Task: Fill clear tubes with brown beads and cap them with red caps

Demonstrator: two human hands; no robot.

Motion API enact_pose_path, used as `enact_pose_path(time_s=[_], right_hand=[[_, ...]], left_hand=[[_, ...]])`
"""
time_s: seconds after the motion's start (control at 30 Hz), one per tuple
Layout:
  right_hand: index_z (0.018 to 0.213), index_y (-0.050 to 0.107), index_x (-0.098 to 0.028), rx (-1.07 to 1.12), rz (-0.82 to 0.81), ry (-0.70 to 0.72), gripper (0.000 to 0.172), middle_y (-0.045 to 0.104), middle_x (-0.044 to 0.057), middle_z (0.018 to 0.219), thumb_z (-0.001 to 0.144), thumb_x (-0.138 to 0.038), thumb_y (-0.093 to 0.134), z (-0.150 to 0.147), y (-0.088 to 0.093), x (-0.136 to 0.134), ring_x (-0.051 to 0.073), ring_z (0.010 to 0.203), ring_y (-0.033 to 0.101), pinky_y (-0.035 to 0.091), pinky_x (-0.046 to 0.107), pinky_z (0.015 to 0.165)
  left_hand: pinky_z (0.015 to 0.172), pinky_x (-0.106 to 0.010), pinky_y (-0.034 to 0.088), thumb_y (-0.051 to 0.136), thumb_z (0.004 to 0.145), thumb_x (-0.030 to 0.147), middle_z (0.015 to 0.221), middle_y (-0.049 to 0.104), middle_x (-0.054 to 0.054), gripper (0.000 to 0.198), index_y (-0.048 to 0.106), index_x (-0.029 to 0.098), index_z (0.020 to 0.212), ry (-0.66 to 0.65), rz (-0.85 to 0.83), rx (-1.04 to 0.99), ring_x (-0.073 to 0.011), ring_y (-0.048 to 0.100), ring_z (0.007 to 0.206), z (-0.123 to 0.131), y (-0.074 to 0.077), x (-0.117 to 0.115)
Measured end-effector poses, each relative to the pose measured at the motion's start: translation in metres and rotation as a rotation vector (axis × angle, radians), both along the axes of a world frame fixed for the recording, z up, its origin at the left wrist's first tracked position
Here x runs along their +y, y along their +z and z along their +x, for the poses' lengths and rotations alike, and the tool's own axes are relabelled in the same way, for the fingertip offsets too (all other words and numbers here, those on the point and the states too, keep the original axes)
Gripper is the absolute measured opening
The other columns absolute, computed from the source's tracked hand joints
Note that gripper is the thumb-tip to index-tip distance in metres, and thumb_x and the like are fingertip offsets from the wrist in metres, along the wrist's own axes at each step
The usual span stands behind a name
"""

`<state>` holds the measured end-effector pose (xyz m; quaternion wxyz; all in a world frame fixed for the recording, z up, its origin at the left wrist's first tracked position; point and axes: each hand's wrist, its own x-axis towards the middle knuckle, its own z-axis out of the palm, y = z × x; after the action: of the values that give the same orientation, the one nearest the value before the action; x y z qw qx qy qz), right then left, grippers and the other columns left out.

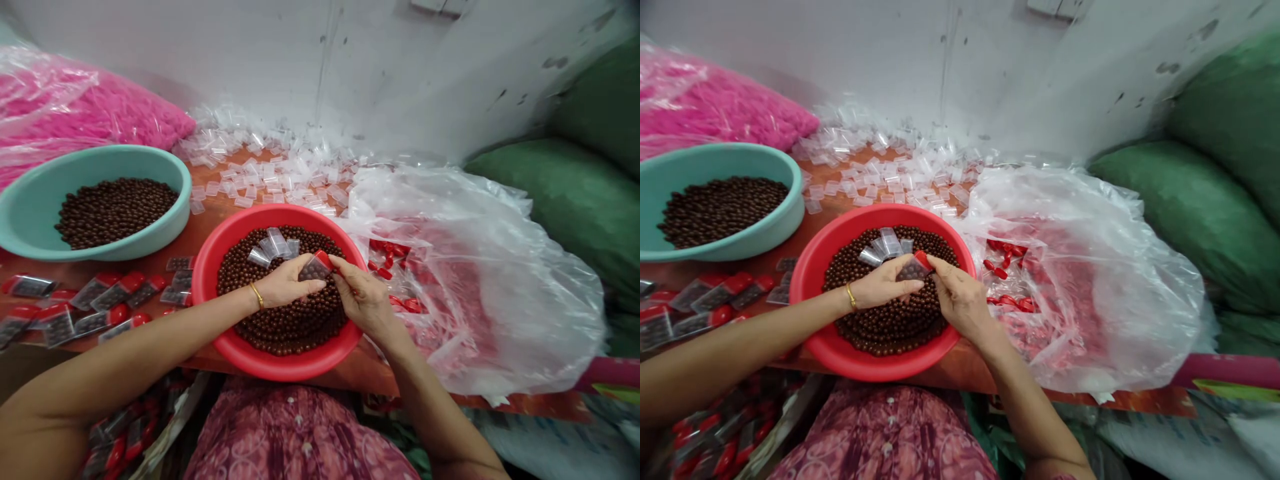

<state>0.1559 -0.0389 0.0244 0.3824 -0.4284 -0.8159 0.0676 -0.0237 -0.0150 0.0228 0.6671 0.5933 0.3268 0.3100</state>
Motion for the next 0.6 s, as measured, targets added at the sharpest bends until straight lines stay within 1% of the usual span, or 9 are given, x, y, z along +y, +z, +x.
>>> enact_pose_path(time_s=[0.07,0.13,0.2,0.27,0.33,0.37,0.43,0.5,0.6], right_hand=[[0.121,0.058,-0.023,0.006,-0.028,0.029,0.036,0.067,0.005,0.112,0.087,-0.017,0.047,0.001,0.002,-0.002,0.017,0.094,0.067,0.055,0.029,0.083],[0.119,0.059,-0.024,0.043,-0.059,0.059,0.035,0.069,0.005,0.108,0.087,-0.018,0.048,0.003,0.004,-0.004,0.016,0.087,0.068,0.056,0.029,0.078],[0.118,0.06,-0.023,0.075,-0.1,0.069,0.034,0.072,0.004,0.098,0.086,-0.02,0.049,0.004,0.007,-0.007,0.015,0.076,0.069,0.057,0.027,0.071],[0.118,0.06,-0.022,0.088,-0.171,0.032,0.033,0.073,0.003,0.082,0.087,-0.022,0.048,0.003,0.008,-0.008,0.014,0.064,0.067,0.056,0.026,0.064],[0.118,0.059,-0.023,0.091,-0.225,-0.021,0.033,0.072,0.001,0.074,0.088,-0.023,0.046,0.001,0.007,-0.009,0.013,0.059,0.066,0.055,0.025,0.06],[0.118,0.059,-0.023,0.086,-0.223,-0.035,0.033,0.072,0.002,0.077,0.088,-0.023,0.045,0.0,0.006,-0.008,0.013,0.062,0.067,0.056,0.025,0.062],[0.117,0.06,-0.023,0.053,-0.16,-0.03,0.033,0.072,0.005,0.094,0.088,-0.022,0.045,-0.003,0.005,-0.008,0.016,0.078,0.068,0.056,0.029,0.073],[0.115,0.061,-0.023,0.009,-0.084,-0.002,0.032,0.068,0.006,0.109,0.087,-0.02,0.046,-0.006,0.004,-0.007,0.018,0.094,0.066,0.054,0.031,0.083],[0.112,0.062,-0.022,0.025,-0.076,0.017,0.031,0.067,0.006,0.111,0.086,-0.019,0.046,-0.008,0.005,-0.005,0.018,0.098,0.065,0.052,0.03,0.086]], left_hand=[[0.044,-0.018,0.035,0.066,0.07,0.036,0.063,0.045,0.007,0.039,0.046,0.014,0.095,0.003,-0.013,0.012,-0.0046,0.041,0.048,0.0,0.001,-0.001],[0.046,-0.018,0.036,0.066,0.069,0.032,0.064,0.046,0.007,0.035,0.048,0.014,0.092,0.01,-0.008,0.016,-0.0044,0.041,0.049,0.001,0.002,-0.001],[0.052,-0.019,0.038,0.068,0.065,0.025,0.066,0.049,0.006,0.031,0.05,0.013,0.087,0.032,0.016,0.013,-0.0048,0.044,0.055,0.002,0.005,0.0],[0.058,-0.019,0.039,0.069,0.061,0.019,0.068,0.052,0.006,0.031,0.052,0.012,0.085,0.04,0.02,0.005,-0.0057,0.047,0.061,0.002,0.007,0.001],[0.056,-0.019,0.039,0.07,0.058,0.019,0.067,0.052,0.006,0.035,0.052,0.012,0.087,0.015,-0.025,-0.001,-0.0057,0.047,0.059,0.002,0.006,0.003],[0.052,-0.019,0.038,0.07,0.058,0.02,0.066,0.051,0.006,0.037,0.051,0.013,0.089,0.001,-0.056,-0.007,-0.0053,0.046,0.055,0.002,0.005,0.004],[0.045,-0.019,0.035,0.071,0.058,0.024,0.063,0.049,0.008,0.042,0.049,0.013,0.091,-0.014,-0.108,-0.029,-0.0043,0.042,0.047,0.002,0.003,0.004],[0.041,-0.018,0.033,0.071,0.058,0.026,0.059,0.047,0.009,0.042,0.047,0.014,0.09,-0.02,-0.129,-0.051,-0.0035,0.04,0.042,0.002,0.001,0.004],[0.041,-0.017,0.032,0.07,0.059,0.025,0.058,0.047,0.009,0.038,0.048,0.013,0.087,0.013,-0.114,-0.032,-0.0031,0.04,0.042,0.003,0.002,0.004]])
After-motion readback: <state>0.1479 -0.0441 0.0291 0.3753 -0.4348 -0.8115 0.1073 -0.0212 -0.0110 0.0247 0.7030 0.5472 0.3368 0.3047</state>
